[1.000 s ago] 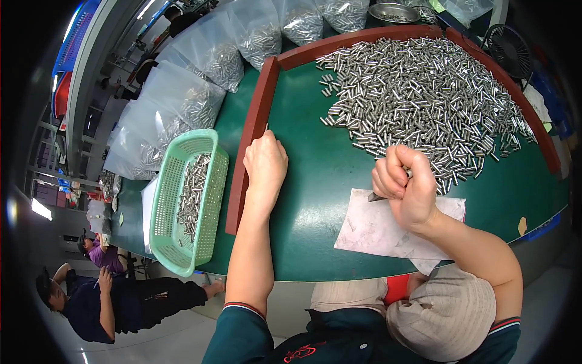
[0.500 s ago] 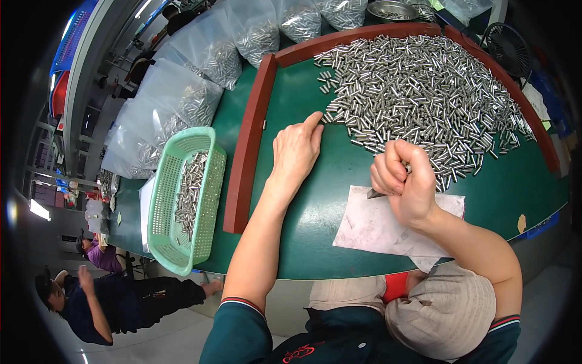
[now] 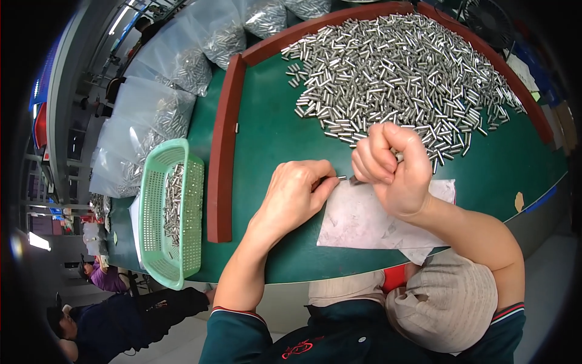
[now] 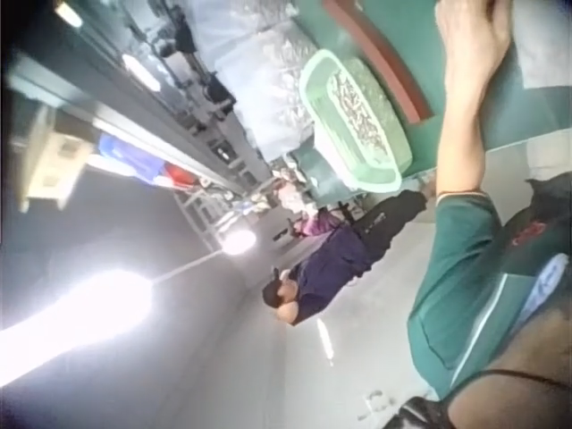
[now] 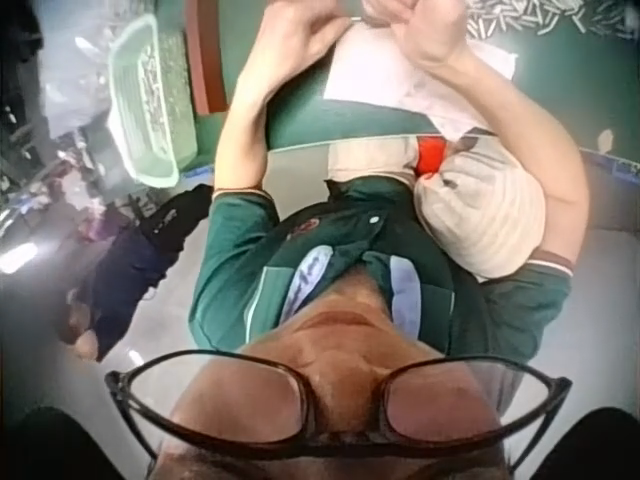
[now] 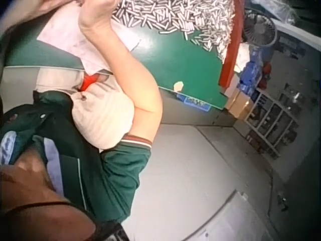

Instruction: Inspecting and assembling small metal pins using a precision hand tool at a workbench.

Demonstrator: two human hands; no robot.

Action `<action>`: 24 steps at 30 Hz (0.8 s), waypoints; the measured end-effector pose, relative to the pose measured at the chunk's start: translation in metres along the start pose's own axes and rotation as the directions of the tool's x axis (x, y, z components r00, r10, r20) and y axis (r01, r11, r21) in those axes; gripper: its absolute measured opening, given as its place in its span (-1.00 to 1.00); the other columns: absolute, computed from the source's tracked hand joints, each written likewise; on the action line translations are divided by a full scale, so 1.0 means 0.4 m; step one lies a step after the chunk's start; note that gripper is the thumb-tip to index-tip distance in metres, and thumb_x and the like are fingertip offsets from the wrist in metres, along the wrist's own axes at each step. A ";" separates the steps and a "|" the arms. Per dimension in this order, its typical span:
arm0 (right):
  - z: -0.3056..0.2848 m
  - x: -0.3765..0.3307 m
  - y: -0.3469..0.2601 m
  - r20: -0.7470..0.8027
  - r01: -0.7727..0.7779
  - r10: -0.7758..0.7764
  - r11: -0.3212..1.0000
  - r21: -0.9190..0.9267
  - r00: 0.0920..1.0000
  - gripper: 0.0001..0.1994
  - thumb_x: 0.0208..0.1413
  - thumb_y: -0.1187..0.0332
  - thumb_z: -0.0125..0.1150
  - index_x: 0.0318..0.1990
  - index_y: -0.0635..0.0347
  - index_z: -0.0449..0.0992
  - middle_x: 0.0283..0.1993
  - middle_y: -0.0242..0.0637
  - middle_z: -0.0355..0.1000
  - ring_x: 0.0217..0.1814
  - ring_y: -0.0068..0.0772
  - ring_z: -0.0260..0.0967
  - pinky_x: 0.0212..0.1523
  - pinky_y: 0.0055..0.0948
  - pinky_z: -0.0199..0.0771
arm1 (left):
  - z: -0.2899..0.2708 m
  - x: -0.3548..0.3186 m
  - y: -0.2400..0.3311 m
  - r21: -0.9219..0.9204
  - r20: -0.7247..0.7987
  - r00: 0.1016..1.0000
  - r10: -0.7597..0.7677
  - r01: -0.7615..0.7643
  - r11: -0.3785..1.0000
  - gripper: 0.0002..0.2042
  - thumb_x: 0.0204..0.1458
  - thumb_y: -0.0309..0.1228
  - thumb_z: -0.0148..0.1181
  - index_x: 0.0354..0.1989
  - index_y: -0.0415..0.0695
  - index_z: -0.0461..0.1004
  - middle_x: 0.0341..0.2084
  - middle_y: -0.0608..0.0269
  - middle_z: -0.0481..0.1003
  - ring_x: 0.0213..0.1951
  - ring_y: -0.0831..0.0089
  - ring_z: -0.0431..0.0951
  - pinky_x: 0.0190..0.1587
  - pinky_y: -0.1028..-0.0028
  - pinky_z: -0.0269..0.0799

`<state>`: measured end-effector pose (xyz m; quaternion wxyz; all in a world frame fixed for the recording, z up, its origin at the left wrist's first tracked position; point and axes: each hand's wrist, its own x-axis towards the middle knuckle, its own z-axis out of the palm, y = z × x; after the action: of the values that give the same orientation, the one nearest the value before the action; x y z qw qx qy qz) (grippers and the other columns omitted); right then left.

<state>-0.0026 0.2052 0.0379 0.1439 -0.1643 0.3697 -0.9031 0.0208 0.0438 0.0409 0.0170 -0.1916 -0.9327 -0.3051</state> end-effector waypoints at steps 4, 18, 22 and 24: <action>-0.001 0.002 0.002 -0.013 -0.009 0.009 1.000 0.000 1.000 -0.62 0.09 0.21 -0.35 -0.77 0.02 -0.01 -0.86 -0.53 -0.12 -0.78 -0.64 -0.31 -0.70 -0.58 -0.23 | 0.001 -0.002 0.016 0.019 0.014 0.999 0.042 -0.042 0.999 -0.92 -0.24 -0.54 0.17 -0.60 -0.27 0.41 -0.79 0.17 0.32 -0.76 0.44 0.24 -0.67 0.48 0.14; -0.002 -0.012 0.015 -0.040 -0.075 0.077 0.996 0.048 0.996 -0.64 0.04 0.31 -0.29 -0.79 0.10 -0.03 -0.82 -0.50 -0.12 -0.77 -0.69 -0.27 -0.73 -0.60 -0.26 | -0.004 -0.014 0.032 0.002 0.116 0.993 -0.020 0.020 1.000 -0.90 -0.26 -0.55 0.18 -0.63 -0.29 0.38 -0.86 0.20 0.20 -0.79 0.47 0.12 -0.70 0.47 0.05; -0.005 -0.012 0.016 -0.035 -0.083 0.085 0.995 0.059 0.996 -0.64 0.04 0.31 -0.29 -0.79 0.09 -0.03 -0.83 -0.50 -0.12 -0.78 -0.69 -0.27 -0.73 -0.60 -0.26 | -0.003 -0.011 0.032 -0.006 0.128 0.991 -0.036 0.037 0.999 -0.90 -0.26 -0.55 0.18 -0.63 -0.29 0.38 -0.85 0.18 0.22 -0.79 0.45 0.14 -0.70 0.46 0.06; 0.001 -0.013 0.012 -0.030 -0.082 0.084 0.995 0.062 0.996 -0.64 0.04 0.31 -0.28 -0.79 0.09 -0.03 -0.83 -0.50 -0.12 -0.78 -0.69 -0.27 -0.73 -0.60 -0.26 | -0.008 -0.013 0.035 -0.007 0.119 0.992 -0.035 0.036 0.999 -0.90 -0.26 -0.55 0.18 -0.63 -0.29 0.37 -0.85 0.18 0.22 -0.79 0.44 0.15 -0.70 0.46 0.06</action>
<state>0.0028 0.2038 0.0337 0.1803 -0.1294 0.3508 -0.9098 0.0304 0.0506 0.0505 -0.0446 -0.1930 -0.9339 -0.2977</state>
